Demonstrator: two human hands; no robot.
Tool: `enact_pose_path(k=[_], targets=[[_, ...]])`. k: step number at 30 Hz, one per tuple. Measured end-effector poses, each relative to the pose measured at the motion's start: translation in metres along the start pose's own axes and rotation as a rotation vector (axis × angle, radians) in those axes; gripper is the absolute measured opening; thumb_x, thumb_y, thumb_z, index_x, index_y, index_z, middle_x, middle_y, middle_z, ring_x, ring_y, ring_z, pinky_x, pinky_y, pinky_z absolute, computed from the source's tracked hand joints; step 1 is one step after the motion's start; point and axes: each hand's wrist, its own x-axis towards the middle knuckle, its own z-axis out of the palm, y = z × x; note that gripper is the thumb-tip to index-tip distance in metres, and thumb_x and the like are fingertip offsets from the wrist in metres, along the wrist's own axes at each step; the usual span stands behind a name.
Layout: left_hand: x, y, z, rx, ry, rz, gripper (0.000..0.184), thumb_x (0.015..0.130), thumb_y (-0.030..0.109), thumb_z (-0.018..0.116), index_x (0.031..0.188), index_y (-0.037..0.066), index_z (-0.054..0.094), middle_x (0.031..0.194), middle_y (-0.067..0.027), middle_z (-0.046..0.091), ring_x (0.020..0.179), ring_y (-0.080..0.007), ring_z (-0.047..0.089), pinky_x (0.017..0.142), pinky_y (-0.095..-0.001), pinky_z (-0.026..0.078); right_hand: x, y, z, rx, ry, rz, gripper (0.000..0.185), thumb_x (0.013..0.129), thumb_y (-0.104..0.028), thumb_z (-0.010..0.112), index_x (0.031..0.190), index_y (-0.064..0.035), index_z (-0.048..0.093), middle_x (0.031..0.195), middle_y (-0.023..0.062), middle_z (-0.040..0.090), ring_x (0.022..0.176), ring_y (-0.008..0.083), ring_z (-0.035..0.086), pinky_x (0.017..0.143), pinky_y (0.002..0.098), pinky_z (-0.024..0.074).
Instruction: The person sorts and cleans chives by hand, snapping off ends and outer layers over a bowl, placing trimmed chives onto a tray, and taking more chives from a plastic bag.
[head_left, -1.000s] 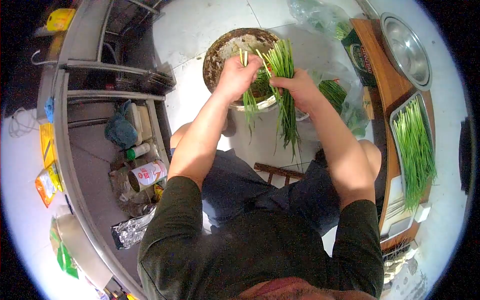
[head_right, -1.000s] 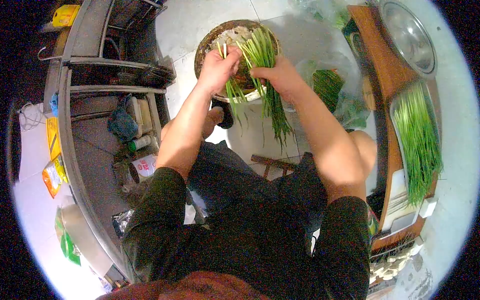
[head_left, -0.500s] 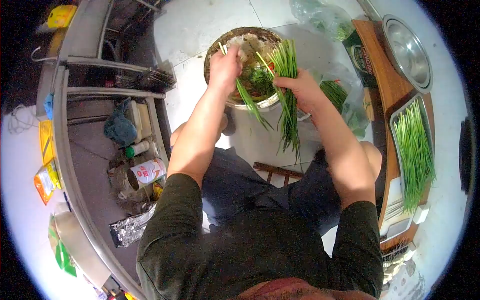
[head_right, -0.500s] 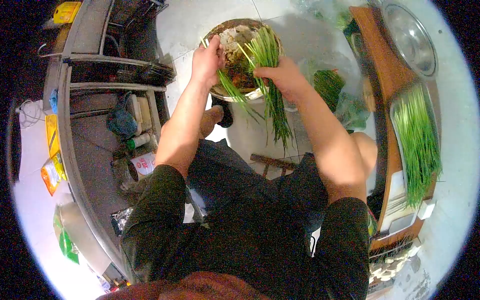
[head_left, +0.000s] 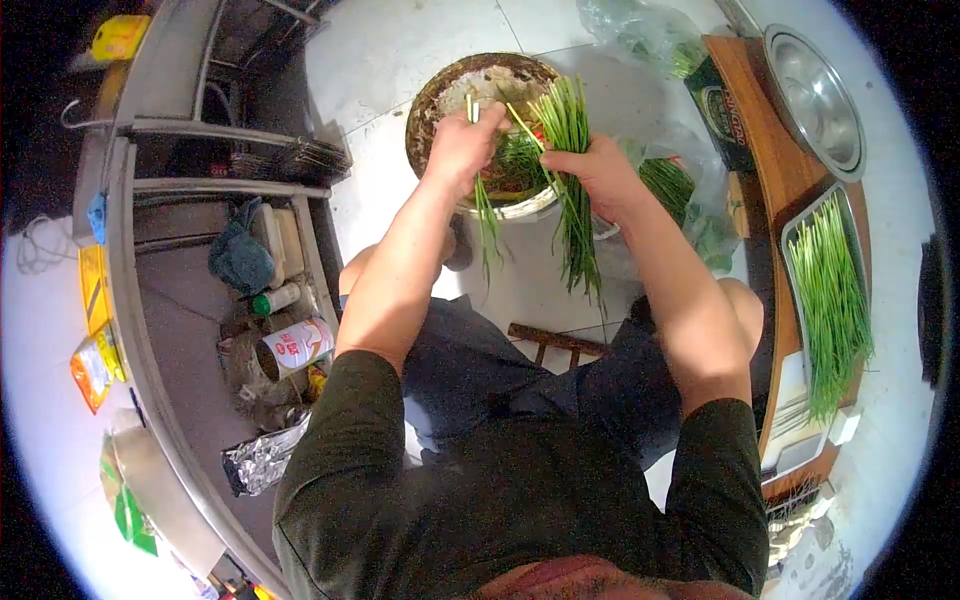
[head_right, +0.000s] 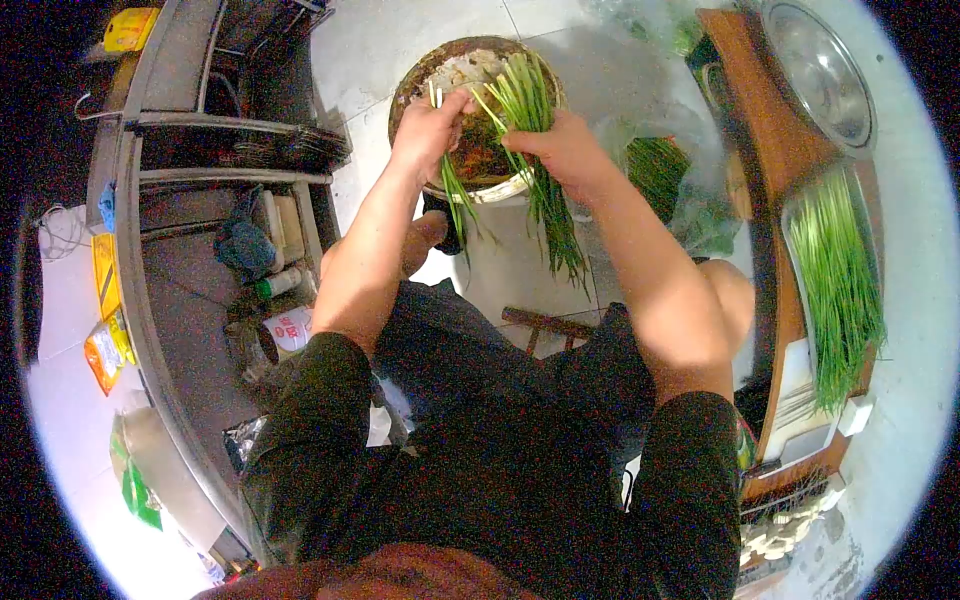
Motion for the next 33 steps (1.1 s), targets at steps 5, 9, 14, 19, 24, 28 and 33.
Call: enact_pose_path(k=[5, 9, 14, 19, 24, 28, 33], targets=[[-0.011, 0.008, 0.007, -0.187, -0.114, -0.056, 0.012, 0.087, 0.016, 0.065, 0.087, 0.004, 0.064, 0.059, 0.0030, 0.051, 0.048, -0.0072, 0.041, 0.045, -0.0235, 0.031, 0.007, 0.007, -0.005, -0.090, -0.001, -0.020, 0.041, 0.072, -0.012, 0.077, 0.107, 0.0035, 0.063, 0.096, 0.0107, 0.067, 0.084, 0.0184, 0.063, 0.076, 0.0331, 0.0502], [-0.009, 0.002, 0.008, -0.036, -0.184, 0.049, 0.011, 0.086, 0.015, 0.067, 0.088, 0.005, 0.062, 0.057, 0.0028, 0.050, 0.047, -0.0084, 0.041, 0.046, -0.0236, 0.031, 0.006, 0.007, -0.004, -0.129, -0.003, -0.019, 0.039, 0.073, -0.012, 0.077, 0.107, 0.0022, 0.063, 0.096, 0.0089, 0.067, 0.084, 0.0171, 0.063, 0.076, 0.0321, 0.0497], [-0.009, 0.000, 0.008, -0.137, -0.221, 0.027, 0.014, 0.087, 0.017, 0.067, 0.083, 0.006, 0.061, 0.056, 0.0024, 0.050, 0.046, -0.0079, 0.041, 0.046, -0.0232, 0.032, 0.003, 0.005, 0.002, 0.014, 0.046, 0.007, 0.035, 0.074, -0.009, 0.077, 0.106, 0.0003, 0.065, 0.095, 0.0050, 0.067, 0.083, 0.0138, 0.061, 0.076, 0.0304, 0.0486], [-0.011, -0.003, 0.015, -0.180, -0.245, 0.040, 0.011, 0.089, 0.012, 0.063, 0.084, 0.002, 0.061, 0.058, 0.0038, 0.048, 0.047, -0.0057, 0.038, 0.043, -0.0230, 0.028, 0.002, 0.006, 0.003, -0.068, 0.025, -0.021, 0.036, 0.075, -0.009, 0.076, 0.107, -0.0001, 0.065, 0.095, 0.0047, 0.066, 0.084, 0.0140, 0.061, 0.076, 0.0308, 0.0485], [-0.011, 0.000, 0.017, -0.116, -0.193, 0.076, 0.016, 0.091, 0.017, 0.062, 0.081, 0.005, 0.060, 0.059, 0.0015, 0.050, 0.049, -0.0083, 0.042, 0.047, -0.0242, 0.034, -0.001, 0.002, 0.003, -0.014, -0.018, -0.015, 0.035, 0.074, -0.008, 0.076, 0.107, 0.0001, 0.064, 0.094, 0.0052, 0.066, 0.084, 0.0145, 0.061, 0.076, 0.0305, 0.0485], [-0.008, 0.001, 0.018, -0.120, -0.074, 0.139, 0.015, 0.092, 0.016, 0.059, 0.081, 0.004, 0.060, 0.059, 0.0019, 0.050, 0.048, -0.0081, 0.042, 0.046, -0.0246, 0.034, -0.003, 0.002, 0.005, 0.001, -0.026, -0.022, 0.035, 0.074, -0.008, 0.076, 0.106, 0.0008, 0.063, 0.094, 0.0057, 0.066, 0.084, 0.0149, 0.061, 0.076, 0.0305, 0.0486], [0.002, 0.005, 0.005, -0.218, 0.066, 0.143, 0.020, 0.093, 0.015, 0.054, 0.075, 0.006, 0.055, 0.059, 0.0027, 0.047, 0.045, -0.0079, 0.041, 0.041, -0.0246, 0.030, -0.015, -0.007, 0.010, 0.039, -0.072, 0.019, 0.037, 0.073, -0.007, 0.077, 0.106, 0.0012, 0.062, 0.094, 0.0062, 0.066, 0.084, 0.0155, 0.062, 0.077, 0.0306, 0.0491]])
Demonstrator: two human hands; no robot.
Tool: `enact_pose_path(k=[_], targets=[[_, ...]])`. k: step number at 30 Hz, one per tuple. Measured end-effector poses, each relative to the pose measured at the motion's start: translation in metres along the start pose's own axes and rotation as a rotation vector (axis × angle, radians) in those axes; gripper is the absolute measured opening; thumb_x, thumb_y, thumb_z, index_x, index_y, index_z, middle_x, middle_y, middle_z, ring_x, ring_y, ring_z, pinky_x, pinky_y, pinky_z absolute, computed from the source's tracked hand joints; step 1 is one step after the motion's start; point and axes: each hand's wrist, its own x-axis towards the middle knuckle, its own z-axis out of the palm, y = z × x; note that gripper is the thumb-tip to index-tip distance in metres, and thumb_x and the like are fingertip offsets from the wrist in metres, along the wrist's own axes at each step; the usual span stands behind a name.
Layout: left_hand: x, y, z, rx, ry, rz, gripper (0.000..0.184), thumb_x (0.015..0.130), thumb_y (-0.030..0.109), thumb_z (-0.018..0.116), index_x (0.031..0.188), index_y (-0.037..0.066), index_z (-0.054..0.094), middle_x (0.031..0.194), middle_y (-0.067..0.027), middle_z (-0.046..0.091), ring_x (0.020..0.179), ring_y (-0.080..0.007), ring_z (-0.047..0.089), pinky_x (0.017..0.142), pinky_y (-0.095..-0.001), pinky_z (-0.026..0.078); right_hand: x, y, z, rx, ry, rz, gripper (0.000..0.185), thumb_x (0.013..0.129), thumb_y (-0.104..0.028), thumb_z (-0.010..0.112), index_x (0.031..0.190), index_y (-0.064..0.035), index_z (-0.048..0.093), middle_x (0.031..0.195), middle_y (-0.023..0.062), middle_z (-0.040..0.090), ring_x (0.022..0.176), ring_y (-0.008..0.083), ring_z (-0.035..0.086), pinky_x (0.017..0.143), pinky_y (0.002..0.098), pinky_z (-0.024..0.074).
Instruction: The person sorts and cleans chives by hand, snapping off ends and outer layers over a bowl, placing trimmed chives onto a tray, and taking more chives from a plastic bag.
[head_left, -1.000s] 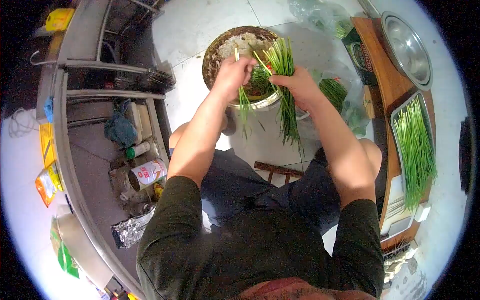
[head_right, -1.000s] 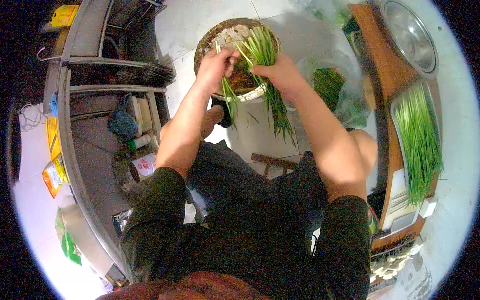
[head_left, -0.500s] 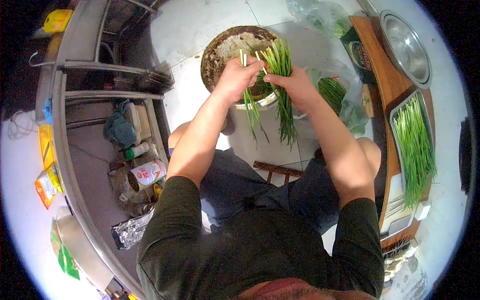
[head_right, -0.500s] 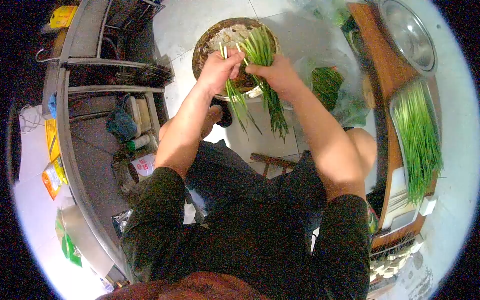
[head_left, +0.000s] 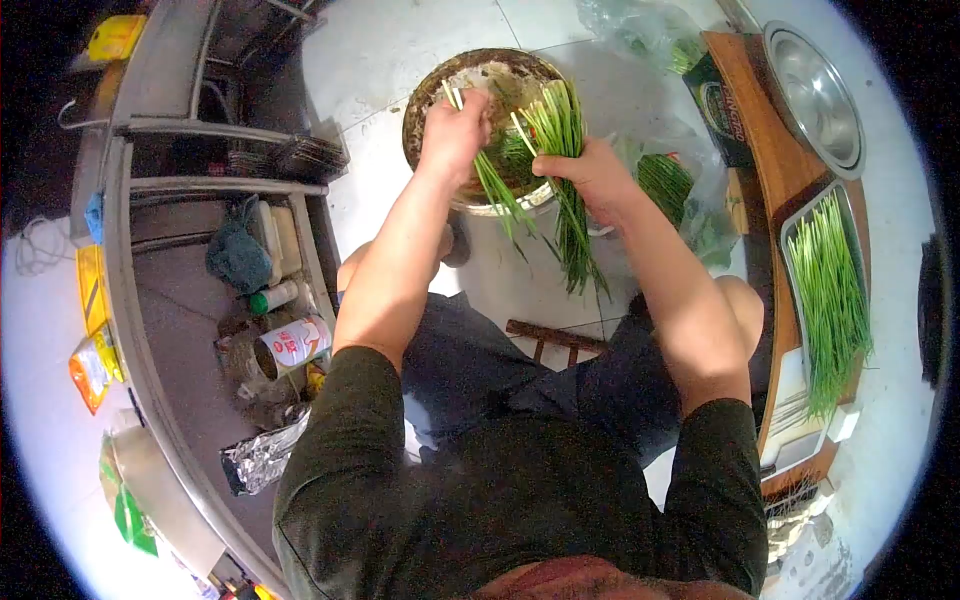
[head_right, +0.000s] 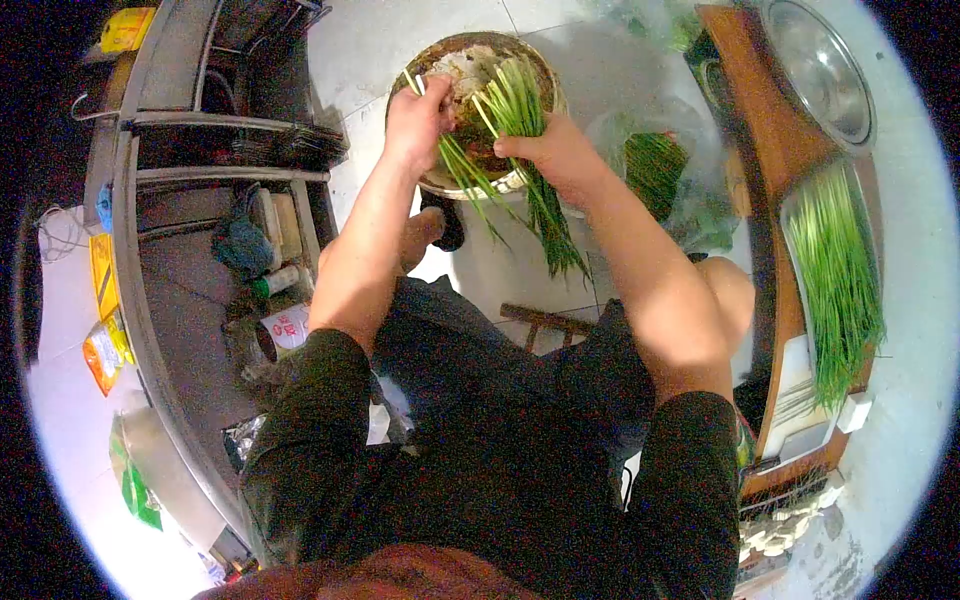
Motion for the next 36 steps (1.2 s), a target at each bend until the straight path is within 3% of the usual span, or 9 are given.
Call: enact_pose_path(k=[4, 8, 12, 19, 23, 28, 36], targets=[[-0.004, 0.000, 0.003, -0.011, 0.032, -0.099, 0.020, 0.093, 0.014, 0.052, 0.077, 0.004, 0.056, 0.060, 0.0019, 0.047, 0.046, -0.0079, 0.040, 0.042, -0.0238, 0.031, 0.006, 0.005, -0.005, 0.006, 0.027, 0.036, 0.040, 0.073, -0.007, 0.076, 0.109, 0.0010, 0.061, 0.097, 0.0080, 0.067, 0.084, 0.0176, 0.063, 0.077, 0.0325, 0.0513], [-0.009, -0.001, 0.007, -0.020, -0.083, -0.109, 0.016, 0.092, 0.014, 0.055, 0.085, 0.002, 0.061, 0.058, 0.0026, 0.046, 0.045, -0.0083, 0.038, 0.043, -0.0242, 0.031, 0.005, 0.003, -0.003, 0.016, 0.027, -0.019, 0.041, 0.073, -0.007, 0.076, 0.110, 0.0018, 0.060, 0.097, 0.0090, 0.067, 0.082, 0.0183, 0.064, 0.075, 0.0326, 0.0523], [-0.014, -0.003, 0.005, 0.075, -0.291, -0.069, 0.013, 0.088, 0.015, 0.063, 0.081, 0.005, 0.061, 0.056, 0.0041, 0.047, 0.046, -0.0067, 0.038, 0.044, -0.0240, 0.028, 0.010, 0.007, -0.007, -0.023, 0.029, -0.009, 0.041, 0.072, -0.008, 0.076, 0.109, 0.0021, 0.061, 0.095, 0.0088, 0.067, 0.082, 0.0178, 0.064, 0.075, 0.0327, 0.0518], [-0.011, -0.005, 0.011, 0.019, -0.145, -0.082, 0.013, 0.088, 0.013, 0.062, 0.078, 0.006, 0.060, 0.056, 0.0025, 0.049, 0.046, -0.0069, 0.040, 0.043, -0.0237, 0.030, 0.008, 0.000, -0.004, -0.002, 0.040, -0.003, 0.033, 0.073, -0.008, 0.076, 0.102, 0.0000, 0.063, 0.093, 0.0058, 0.066, 0.083, 0.0153, 0.061, 0.077, 0.0307, 0.0481], [-0.002, 0.001, 0.006, 0.051, 0.087, -0.024, 0.019, 0.091, 0.018, 0.058, 0.075, 0.006, 0.059, 0.055, 0.0031, 0.048, 0.044, -0.0073, 0.040, 0.042, -0.0245, 0.030, 0.006, 0.001, -0.006, -0.051, 0.016, 0.016, 0.031, 0.074, -0.008, 0.075, 0.101, 0.0000, 0.063, 0.092, 0.0055, 0.066, 0.083, 0.0155, 0.062, 0.076, 0.0314, 0.0490], [-0.003, 0.000, -0.002, 0.076, 0.059, -0.095, 0.018, 0.092, 0.018, 0.057, 0.081, 0.004, 0.062, 0.058, 0.0043, 0.048, 0.044, -0.0069, 0.039, 0.040, -0.0241, 0.028, 0.005, 0.003, -0.006, 0.017, 0.045, 0.047, 0.034, 0.073, -0.007, 0.076, 0.103, 0.0001, 0.064, 0.092, 0.0055, 0.066, 0.083, 0.0152, 0.062, 0.076, 0.0310, 0.0492], [-0.020, -0.008, 0.012, 0.071, -0.329, -0.134, 0.019, 0.093, 0.019, 0.056, 0.080, 0.005, 0.059, 0.058, 0.0032, 0.046, 0.046, -0.0074, 0.038, 0.044, -0.0243, 0.028, 0.004, -0.001, -0.001, 0.061, 0.024, 0.064, 0.034, 0.073, -0.008, 0.077, 0.104, -0.0011, 0.064, 0.089, 0.0049, 0.066, 0.078, 0.0154, 0.062, 0.071, 0.0305, 0.0496]])
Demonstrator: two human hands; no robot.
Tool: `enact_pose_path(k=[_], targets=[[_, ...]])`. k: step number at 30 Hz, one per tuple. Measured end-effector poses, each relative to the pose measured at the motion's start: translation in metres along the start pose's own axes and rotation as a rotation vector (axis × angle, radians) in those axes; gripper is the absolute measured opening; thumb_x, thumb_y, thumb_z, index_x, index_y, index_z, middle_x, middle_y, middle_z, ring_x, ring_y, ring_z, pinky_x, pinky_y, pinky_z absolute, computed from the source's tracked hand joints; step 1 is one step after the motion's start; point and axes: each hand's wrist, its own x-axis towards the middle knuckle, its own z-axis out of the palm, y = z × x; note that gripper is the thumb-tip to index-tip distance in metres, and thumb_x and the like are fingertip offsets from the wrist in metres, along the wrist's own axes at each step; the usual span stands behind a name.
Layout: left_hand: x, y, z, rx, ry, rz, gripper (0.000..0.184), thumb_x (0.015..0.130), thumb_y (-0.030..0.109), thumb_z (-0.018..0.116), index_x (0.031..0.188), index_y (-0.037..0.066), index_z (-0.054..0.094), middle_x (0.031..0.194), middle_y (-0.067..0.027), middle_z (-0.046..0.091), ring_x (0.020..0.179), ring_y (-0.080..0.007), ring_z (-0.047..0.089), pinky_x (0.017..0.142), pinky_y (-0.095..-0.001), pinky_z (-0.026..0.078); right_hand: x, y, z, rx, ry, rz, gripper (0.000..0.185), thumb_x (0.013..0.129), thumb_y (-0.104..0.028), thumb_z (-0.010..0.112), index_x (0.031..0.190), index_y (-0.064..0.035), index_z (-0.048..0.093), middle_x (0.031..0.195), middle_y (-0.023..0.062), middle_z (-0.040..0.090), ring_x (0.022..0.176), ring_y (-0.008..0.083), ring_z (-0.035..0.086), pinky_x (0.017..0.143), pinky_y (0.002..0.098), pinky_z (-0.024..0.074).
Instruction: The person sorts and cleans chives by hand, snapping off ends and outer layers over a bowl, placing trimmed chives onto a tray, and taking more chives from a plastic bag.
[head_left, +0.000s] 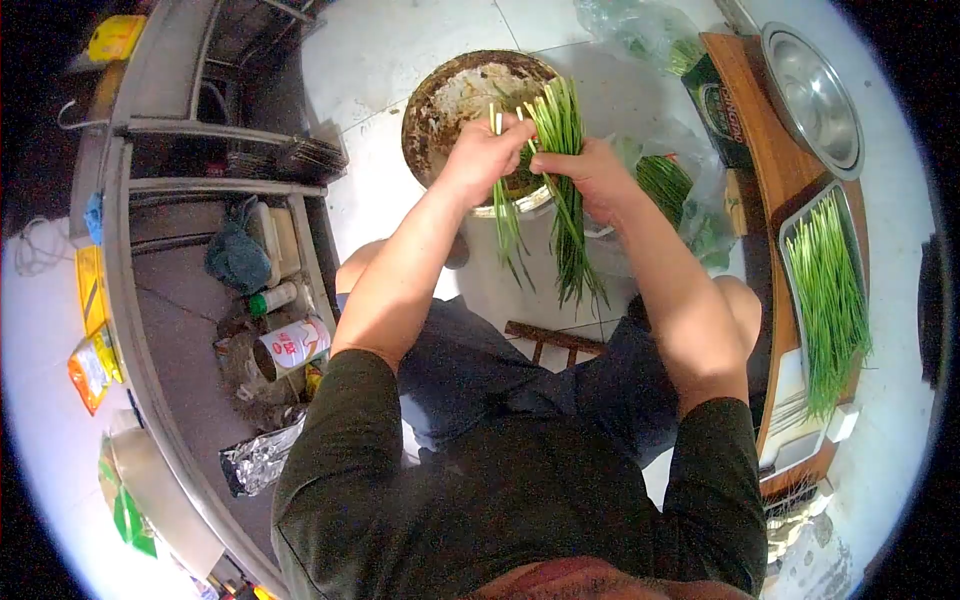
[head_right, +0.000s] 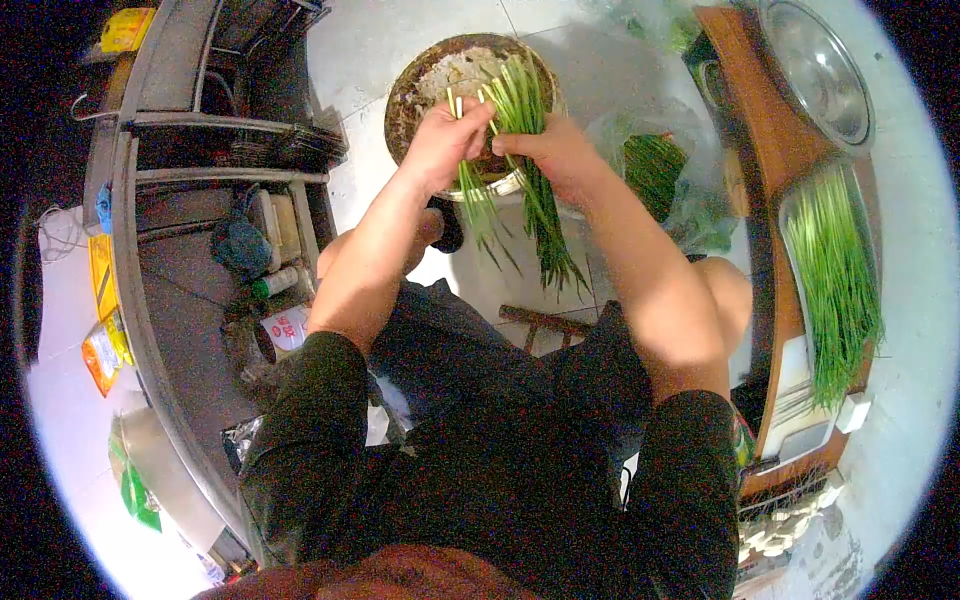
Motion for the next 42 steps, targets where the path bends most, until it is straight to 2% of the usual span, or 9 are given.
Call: enact_pose_path(k=[4, 8, 13, 17, 26, 32, 35, 41, 42], targets=[[0.005, 0.000, 0.000, -0.061, 0.151, 0.031, 0.033, 0.096, 0.035, 0.053, 0.075, 0.010, 0.052, 0.066, -0.0010, 0.054, 0.054, -0.0109, 0.043, 0.052, -0.0267, 0.035, 0.012, 0.009, -0.010, -0.002, -0.032, 0.017, 0.034, 0.073, -0.008, 0.078, 0.103, -0.0017, 0.062, 0.088, 0.0056, 0.066, 0.073, 0.0160, 0.062, 0.066, 0.0305, 0.0509], [0.005, 0.001, 0.001, -0.065, 0.148, 0.072, 0.023, 0.092, 0.027, 0.060, 0.079, 0.008, 0.057, 0.063, 0.0014, 0.052, 0.051, -0.0090, 0.041, 0.049, -0.0254, 0.033, 0.012, 0.011, -0.009, -0.046, 0.003, -0.006, 0.025, 0.076, -0.011, 0.077, 0.095, -0.0041, 0.063, 0.079, 0.0012, 0.060, 0.069, 0.0109, 0.056, 0.061, 0.0267, 0.0439], [-0.002, 0.006, 0.009, 0.058, 0.113, 0.095, 0.015, 0.087, 0.018, 0.068, 0.082, 0.006, 0.061, 0.060, 0.0040, 0.049, 0.050, -0.0066, 0.040, 0.047, -0.0237, 0.031, 0.018, 0.020, -0.013, -0.096, 0.013, -0.046, 0.032, 0.074, -0.009, 0.078, 0.100, -0.0026, 0.062, 0.080, 0.0036, 0.064, 0.068, 0.0142, 0.059, 0.061, 0.0295, 0.0484], [0.000, 0.002, 0.003, 0.075, 0.139, 0.064, 0.017, 0.089, 0.016, 0.063, 0.075, 0.008, 0.058, 0.059, 0.0038, 0.050, 0.050, -0.0063, 0.042, 0.048, -0.0241, 0.033, 0.015, 0.017, -0.008, -0.011, 0.006, -0.049, 0.032, 0.074, -0.009, 0.077, 0.101, -0.0025, 0.062, 0.081, 0.0041, 0.065, 0.069, 0.0143, 0.061, 0.060, 0.0296, 0.0497], [0.003, 0.002, -0.001, 0.016, 0.107, 0.063, 0.020, 0.089, 0.018, 0.062, 0.072, 0.009, 0.056, 0.059, 0.0036, 0.050, 0.050, -0.0067, 0.042, 0.048, -0.0241, 0.034, 0.016, 0.017, -0.009, -0.034, 0.037, -0.089, 0.029, 0.075, -0.010, 0.075, 0.100, -0.0022, 0.063, 0.079, 0.0050, 0.065, 0.067, 0.0152, 0.060, 0.062, 0.0295, 0.0493], [-0.001, 0.004, 0.005, 0.283, 0.176, 0.102, 0.018, 0.087, 0.019, 0.065, 0.076, 0.005, 0.061, 0.060, 0.0032, 0.053, 0.052, -0.0059, 0.046, 0.048, -0.0244, 0.036, 0.017, 0.019, -0.010, -0.148, 0.049, -0.127, 0.029, 0.076, -0.011, 0.073, 0.101, -0.0008, 0.063, 0.081, 0.0062, 0.066, 0.069, 0.0157, 0.062, 0.064, 0.0306, 0.0497], [0.004, -0.001, -0.001, 0.240, 0.128, 0.101, 0.022, 0.089, 0.020, 0.064, 0.071, 0.009, 0.057, 0.059, 0.0037, 0.051, 0.051, -0.0066, 0.044, 0.049, -0.0245, 0.035, 0.013, 0.014, -0.009, -0.041, 0.011, -0.065, 0.028, 0.079, -0.011, 0.073, 0.104, -0.0023, 0.062, 0.087, 0.0050, 0.066, 0.074, 0.0144, 0.062, 0.066, 0.0288, 0.0489], [0.005, 0.005, -0.008, 0.160, 0.141, 0.067, 0.021, 0.090, 0.019, 0.062, 0.072, 0.009, 0.058, 0.058, 0.0032, 0.051, 0.050, -0.0067, 0.044, 0.048, -0.0248, 0.035, 0.009, 0.009, -0.004, 0.121, 0.081, -0.096, 0.026, 0.080, -0.010, 0.071, 0.103, -0.0018, 0.063, 0.086, 0.0068, 0.067, 0.077, 0.0157, 0.064, 0.066, 0.0296, 0.0516], [0.006, 0.008, -0.010, 0.137, 0.157, 0.000, 0.020, 0.090, 0.020, 0.063, 0.074, 0.008, 0.060, 0.058, 0.0032, 0.052, 0.051, -0.0072, 0.044, 0.048, -0.0244, 0.035, 0.009, 0.009, -0.005, 0.103, 0.086, -0.092, 0.026, 0.080, -0.010, 0.071, 0.103, -0.0016, 0.063, 0.086, 0.0070, 0.067, 0.077, 0.0160, 0.064, 0.066, 0.0299, 0.0516]])
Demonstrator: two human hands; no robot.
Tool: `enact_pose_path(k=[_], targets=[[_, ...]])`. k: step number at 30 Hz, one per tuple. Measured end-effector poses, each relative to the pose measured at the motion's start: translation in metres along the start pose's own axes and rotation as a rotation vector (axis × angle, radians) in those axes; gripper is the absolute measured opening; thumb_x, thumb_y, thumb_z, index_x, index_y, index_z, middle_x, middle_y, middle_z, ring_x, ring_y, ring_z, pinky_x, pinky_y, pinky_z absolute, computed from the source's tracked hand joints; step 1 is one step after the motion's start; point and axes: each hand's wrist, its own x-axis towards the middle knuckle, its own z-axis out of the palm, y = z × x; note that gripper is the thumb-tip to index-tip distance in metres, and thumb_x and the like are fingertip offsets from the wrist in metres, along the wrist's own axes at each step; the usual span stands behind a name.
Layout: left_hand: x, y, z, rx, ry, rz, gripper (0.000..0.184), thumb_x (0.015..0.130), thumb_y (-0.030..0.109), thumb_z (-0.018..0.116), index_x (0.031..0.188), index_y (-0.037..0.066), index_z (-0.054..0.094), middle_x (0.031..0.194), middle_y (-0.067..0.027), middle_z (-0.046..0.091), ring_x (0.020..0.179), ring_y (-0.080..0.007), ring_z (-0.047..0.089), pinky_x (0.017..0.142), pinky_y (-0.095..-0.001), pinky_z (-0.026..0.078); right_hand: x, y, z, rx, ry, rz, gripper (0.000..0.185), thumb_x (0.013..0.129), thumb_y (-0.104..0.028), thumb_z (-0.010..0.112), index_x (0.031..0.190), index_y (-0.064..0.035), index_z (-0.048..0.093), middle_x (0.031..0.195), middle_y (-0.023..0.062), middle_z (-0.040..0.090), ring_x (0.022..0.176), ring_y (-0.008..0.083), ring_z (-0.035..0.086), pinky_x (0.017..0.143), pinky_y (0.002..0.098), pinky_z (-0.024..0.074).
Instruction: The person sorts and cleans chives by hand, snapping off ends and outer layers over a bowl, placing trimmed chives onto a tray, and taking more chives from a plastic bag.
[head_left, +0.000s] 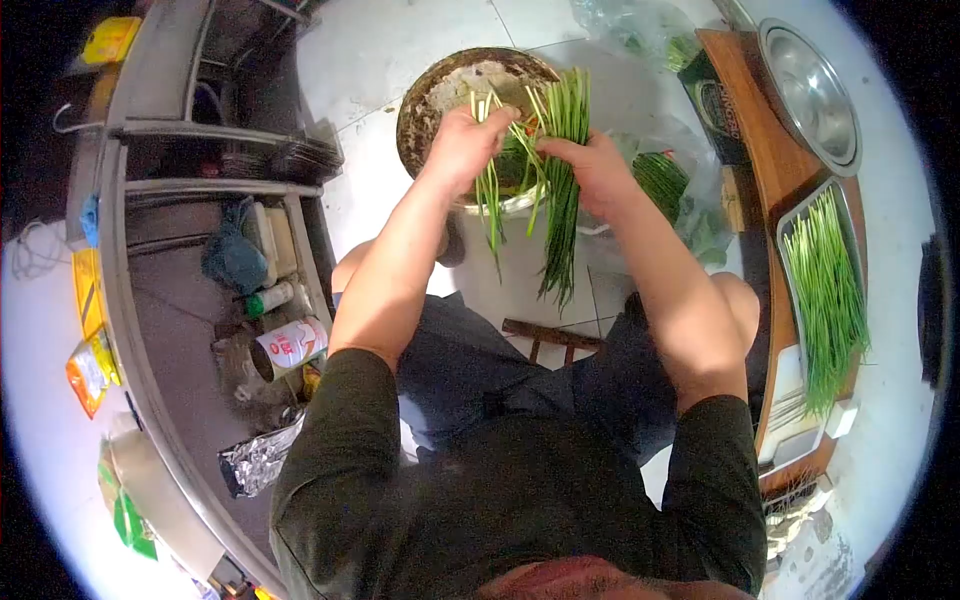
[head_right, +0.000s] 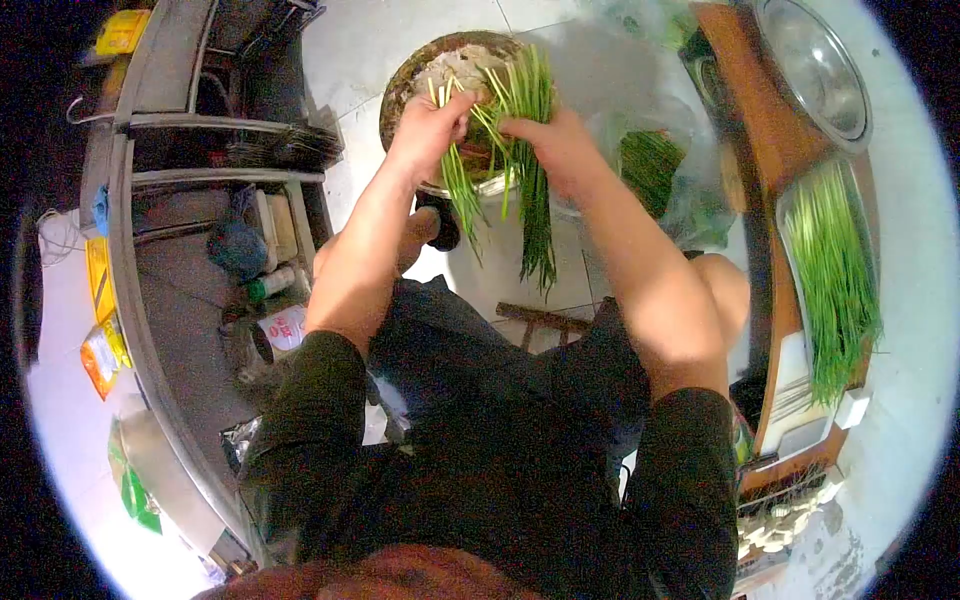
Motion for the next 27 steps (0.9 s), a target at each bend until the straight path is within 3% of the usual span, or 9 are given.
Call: enact_pose_path(k=[4, 8, 12, 15, 19, 21, 23, 25, 27], targets=[[0.003, 0.010, -0.005, -0.044, 0.113, 0.076, 0.021, 0.087, 0.017, 0.064, 0.071, 0.006, 0.059, 0.058, 0.0018, 0.052, 0.048, -0.0077, 0.044, 0.045, -0.0258, 0.033, 0.004, 0.000, -0.008, -0.045, 0.009, 0.025, 0.027, 0.078, -0.011, 0.071, 0.101, 0.0003, 0.062, 0.085, 0.0080, 0.067, 0.075, 0.0170, 0.064, 0.066, 0.0309, 0.0516], [0.015, 0.018, -0.035, 0.060, 0.409, 0.153, 0.018, 0.087, 0.020, 0.064, 0.084, 0.002, 0.066, 0.059, -0.0011, 0.055, 0.048, -0.0083, 0.045, 0.044, -0.0267, 0.036, 0.002, 0.000, -0.007, 0.022, 0.054, -0.039, 0.023, 0.077, -0.012, 0.072, 0.094, 0.0004, 0.063, 0.080, 0.0080, 0.067, 0.070, 0.0168, 0.062, 0.061, 0.0300, 0.0498], [0.024, 0.014, -0.041, 0.228, 0.558, 0.250, 0.030, 0.087, 0.023, 0.064, 0.101, -0.003, 0.067, 0.067, -0.0058, 0.061, 0.056, -0.0117, 0.054, 0.054, -0.0299, 0.045, -0.001, -0.006, -0.010, -0.013, 0.033, -0.015, 0.020, 0.077, -0.010, 0.071, 0.092, 0.0016, 0.063, 0.077, 0.0084, 0.066, 0.069, 0.0175, 0.063, 0.060, 0.0296, 0.0502], [0.045, -0.021, -0.035, 0.444, 0.678, 0.501, 0.034, 0.086, 0.026, 0.064, 0.101, -0.004, 0.066, 0.070, -0.0076, 0.063, 0.061, -0.0141, 0.056, 0.059, -0.0319, 0.047, -0.001, -0.004, -0.011, -0.015, 0.023, 0.011, 0.019, 0.078, -0.008, 0.071, 0.092, 0.0024, 0.063, 0.078, 0.0090, 0.066, 0.070, 0.0181, 0.064, 0.062, 0.0299, 0.0513], [0.011, 0.011, -0.012, 0.387, 0.370, 0.083, 0.029, 0.086, 0.029, 0.066, 0.088, 0.000, 0.067, 0.065, -0.0062, 0.061, 0.062, -0.0150, 0.056, 0.061, -0.0330, 0.046, 0.000, -0.002, -0.009, -0.029, 0.005, 0.032, 0.020, 0.078, -0.007, 0.071, 0.094, 0.0023, 0.063, 0.080, 0.0095, 0.067, 0.071, 0.0183, 0.065, 0.063, 0.0305, 0.0522], [0.001, 0.015, 0.000, 0.319, 0.248, 0.097, 0.024, 0.085, 0.027, 0.068, 0.084, 0.004, 0.069, 0.063, 0.0009, 0.060, 0.057, -0.0090, 0.051, 0.054, -0.0290, 0.043, 0.001, -0.002, -0.007, -0.034, -0.003, 0.042, 0.021, 0.078, -0.006, 0.070, 0.096, 0.0022, 0.063, 0.082, 0.0098, 0.067, 0.072, 0.0185, 0.065, 0.064, 0.0306, 0.0526], [0.001, 0.005, 0.002, 0.261, 0.061, 0.073, 0.021, 0.085, 0.023, 0.068, 0.089, 0.003, 0.070, 0.066, 0.0004, 0.063, 0.061, -0.0080, 0.055, 0.057, -0.0275, 0.045, 0.000, -0.004, -0.004, -0.036, 0.001, 0.063, 0.022, 0.078, -0.006, 0.070, 0.097, 0.0022, 0.062, 0.084, 0.0100, 0.067, 0.072, 0.0189, 0.065, 0.064, 0.0306, 0.0531], [-0.007, 0.010, 0.015, 0.221, -0.046, 0.203, 0.019, 0.085, 0.019, 0.068, 0.093, 0.001, 0.070, 0.069, -0.0019, 0.066, 0.066, -0.0078, 0.060, 0.059, -0.0261, 0.048, 0.001, -0.002, -0.006, -0.036, -0.025, 0.063, 0.024, 0.078, -0.005, 0.070, 0.099, 0.0024, 0.062, 0.085, 0.0100, 0.067, 0.073, 0.0193, 0.065, 0.065, 0.0307, 0.0533], [-0.013, 0.016, 0.016, 0.156, -0.111, 0.069, 0.015, 0.086, 0.014, 0.065, 0.090, -0.001, 0.068, 0.072, -0.0034, 0.067, 0.068, -0.0085, 0.062, 0.061, -0.0255, 0.050, 0.002, -0.002, -0.005, -0.038, -0.035, 0.068, 0.025, 0.078, -0.005, 0.070, 0.100, 0.0024, 0.061, 0.086, 0.0099, 0.067, 0.073, 0.0196, 0.065, 0.065, 0.0308, 0.0535]])
